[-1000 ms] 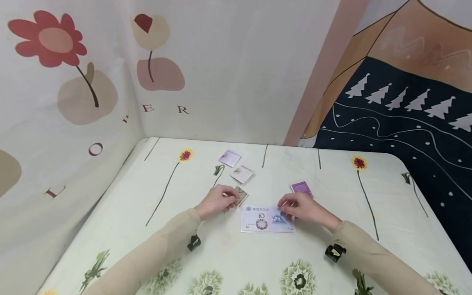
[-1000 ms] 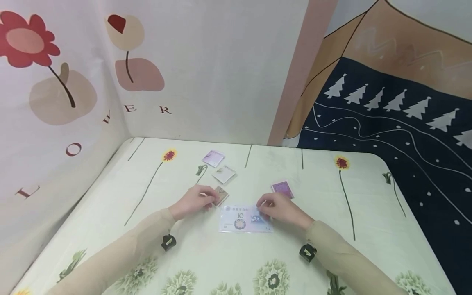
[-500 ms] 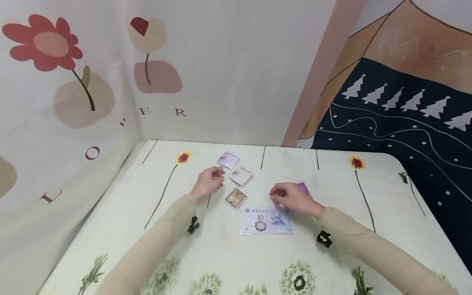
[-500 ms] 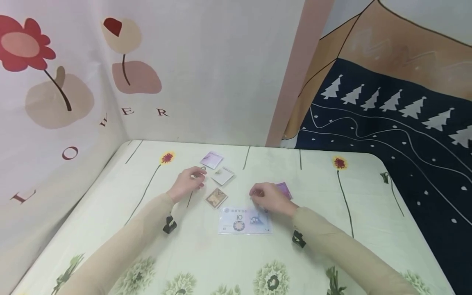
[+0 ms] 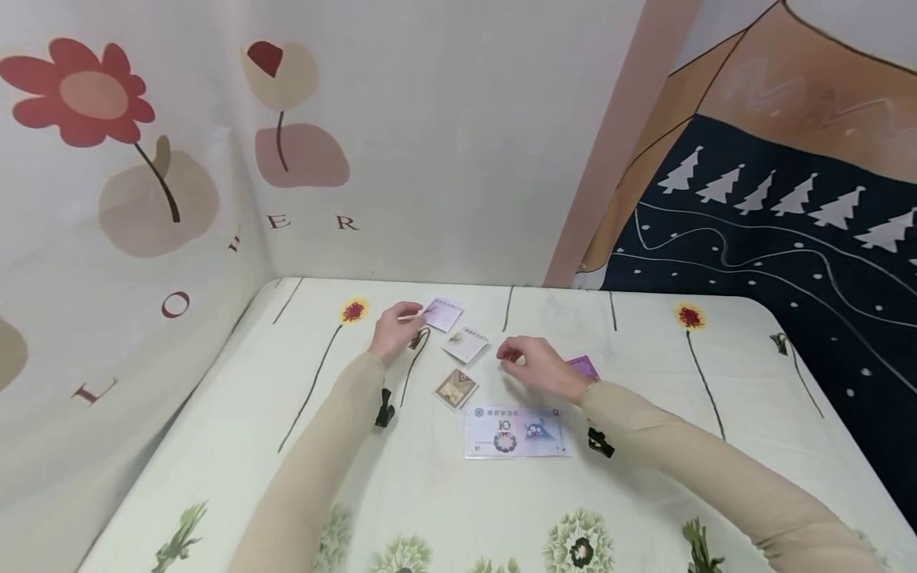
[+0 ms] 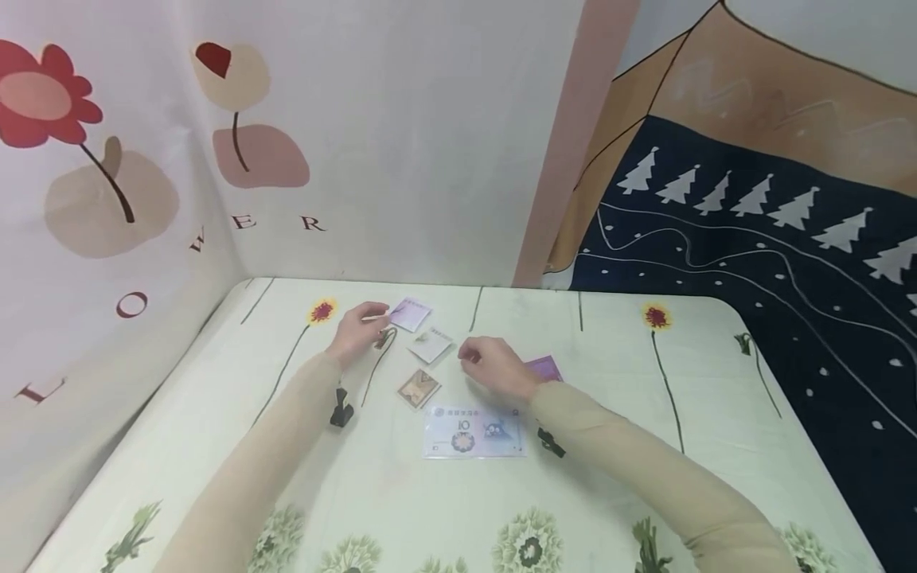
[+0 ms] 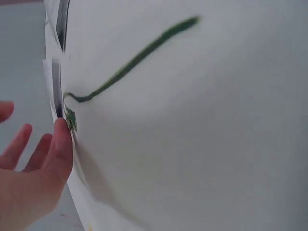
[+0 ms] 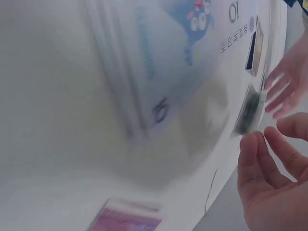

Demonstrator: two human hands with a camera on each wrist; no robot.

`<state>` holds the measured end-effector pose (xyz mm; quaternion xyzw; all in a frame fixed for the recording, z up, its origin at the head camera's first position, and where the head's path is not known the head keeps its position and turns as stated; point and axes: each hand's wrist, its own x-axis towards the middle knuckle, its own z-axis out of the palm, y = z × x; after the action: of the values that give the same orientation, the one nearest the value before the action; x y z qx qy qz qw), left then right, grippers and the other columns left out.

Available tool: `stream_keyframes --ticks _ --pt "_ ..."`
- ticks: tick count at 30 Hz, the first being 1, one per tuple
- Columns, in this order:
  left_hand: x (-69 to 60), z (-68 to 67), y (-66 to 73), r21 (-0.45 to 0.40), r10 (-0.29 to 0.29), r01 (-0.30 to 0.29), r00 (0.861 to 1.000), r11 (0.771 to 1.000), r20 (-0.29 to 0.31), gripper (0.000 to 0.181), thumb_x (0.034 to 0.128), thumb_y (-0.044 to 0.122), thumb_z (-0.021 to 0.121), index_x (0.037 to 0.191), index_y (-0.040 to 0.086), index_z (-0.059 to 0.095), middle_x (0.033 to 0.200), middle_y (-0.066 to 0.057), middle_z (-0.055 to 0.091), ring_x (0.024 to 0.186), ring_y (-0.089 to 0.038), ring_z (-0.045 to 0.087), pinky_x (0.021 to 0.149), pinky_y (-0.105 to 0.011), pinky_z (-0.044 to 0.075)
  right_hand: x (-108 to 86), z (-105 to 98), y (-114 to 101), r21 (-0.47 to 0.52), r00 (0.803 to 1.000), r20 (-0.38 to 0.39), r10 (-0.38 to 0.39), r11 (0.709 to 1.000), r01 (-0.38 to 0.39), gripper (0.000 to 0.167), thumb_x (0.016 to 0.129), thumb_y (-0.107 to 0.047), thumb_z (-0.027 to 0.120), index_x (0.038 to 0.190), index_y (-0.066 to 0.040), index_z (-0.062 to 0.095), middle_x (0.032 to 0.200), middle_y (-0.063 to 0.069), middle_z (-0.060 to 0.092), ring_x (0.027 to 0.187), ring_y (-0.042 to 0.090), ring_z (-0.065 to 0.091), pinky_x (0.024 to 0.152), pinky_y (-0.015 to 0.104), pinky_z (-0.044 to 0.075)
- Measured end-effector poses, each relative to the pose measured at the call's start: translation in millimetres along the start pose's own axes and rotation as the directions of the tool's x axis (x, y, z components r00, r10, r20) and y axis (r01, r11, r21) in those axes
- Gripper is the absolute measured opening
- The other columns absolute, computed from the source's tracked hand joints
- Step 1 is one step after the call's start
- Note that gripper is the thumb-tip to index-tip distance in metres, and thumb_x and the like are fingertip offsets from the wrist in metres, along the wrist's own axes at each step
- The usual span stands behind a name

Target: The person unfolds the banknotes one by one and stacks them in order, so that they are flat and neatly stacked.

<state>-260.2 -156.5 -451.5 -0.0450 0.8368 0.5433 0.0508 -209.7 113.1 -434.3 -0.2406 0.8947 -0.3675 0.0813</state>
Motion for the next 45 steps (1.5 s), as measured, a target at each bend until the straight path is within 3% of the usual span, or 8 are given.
stream_keyframes --ticks 6,14,20,28,37,45 --pt "11.3 -0.1 0.7 -0.01 0.015 -0.015 1.0 1.0 0.0 0.04 0.097 0.016 0.057 0.134 0.001 0.051 0.142 -0.021 0.043 0.128 -0.035 0.045 0.099 -0.043 0.045 15.6 10 -11 0.012 0.997 -0.072 -0.013 1.0 0.014 0.017 0.091 -0.003 0.062 0.107 0.001 0.066 0.103 0.009 0.066 0.098 0.023 0.061 0.083 0.034 0.052" --pt "19.2 1.7 -3.3 0.039 0.009 -0.012 0.998 0.999 0.066 0.042 0.097 0.016 0.057 0.137 0.002 0.05 0.139 -0.021 0.046 0.127 -0.034 0.043 0.105 -0.045 0.037 33.8 20 -19 0.051 0.991 -0.136 -0.006 0.999 0.013 0.02 0.09 -0.001 0.061 0.109 0.003 0.066 0.104 0.012 0.067 0.095 0.024 0.062 0.081 0.031 0.053" --pt "20.5 2.3 -2.6 0.046 0.014 -0.019 0.996 0.999 0.091 0.042 0.0971 0.013 0.057 0.136 0.0 0.051 0.137 -0.022 0.048 0.125 -0.034 0.044 0.105 -0.043 0.037 53.0 28 -29 0.124 0.984 -0.159 0.08 0.99 -0.06 0.023 0.089 -0.001 0.061 0.112 0.002 0.065 0.105 0.013 0.067 0.092 0.023 0.062 0.08 0.03 0.052" --pt "18.1 4.2 -0.8 0.082 -0.009 0.003 0.997 0.997 0.072 0.042 0.0973 0.015 0.057 0.137 0.002 0.05 0.138 -0.021 0.047 0.127 -0.034 0.043 0.104 -0.043 0.038 77.6 39 -42 0.219 0.972 -0.175 0.159 0.968 -0.12 0.028 0.09 -0.003 0.06 0.117 0.002 0.064 0.108 0.015 0.067 0.098 0.025 0.063 0.083 0.031 0.053" --pt "19.4 4.6 -4.0 0.103 0.01 -0.013 1.0 0.995 0.023 0.039 0.0961 0.013 0.058 0.132 0.0 0.054 0.132 -0.021 0.053 0.123 -0.034 0.047 0.102 -0.043 0.041 93.6 54 -28 0.26 0.952 -0.095 0.293 0.93 -0.26 0.037 0.093 -0.009 0.057 0.128 0.0 0.058 0.115 0.013 0.063 0.106 0.025 0.059 0.091 0.034 0.049" --pt "17.0 12.8 0.3 0.071 0.006 -0.01 0.999 0.997 0.052 0.039 0.0948 0.01 0.059 0.132 -0.001 0.053 0.133 -0.019 0.052 0.121 -0.032 0.048 0.098 -0.042 0.044 98.2 64 -21 0.162 0.962 -0.013 0.274 0.95 -0.268 0.051 0.092 -0.013 0.057 0.14 0.001 0.047 0.13 0.02 0.044 0.116 0.03 0.047 0.1 0.039 0.041"
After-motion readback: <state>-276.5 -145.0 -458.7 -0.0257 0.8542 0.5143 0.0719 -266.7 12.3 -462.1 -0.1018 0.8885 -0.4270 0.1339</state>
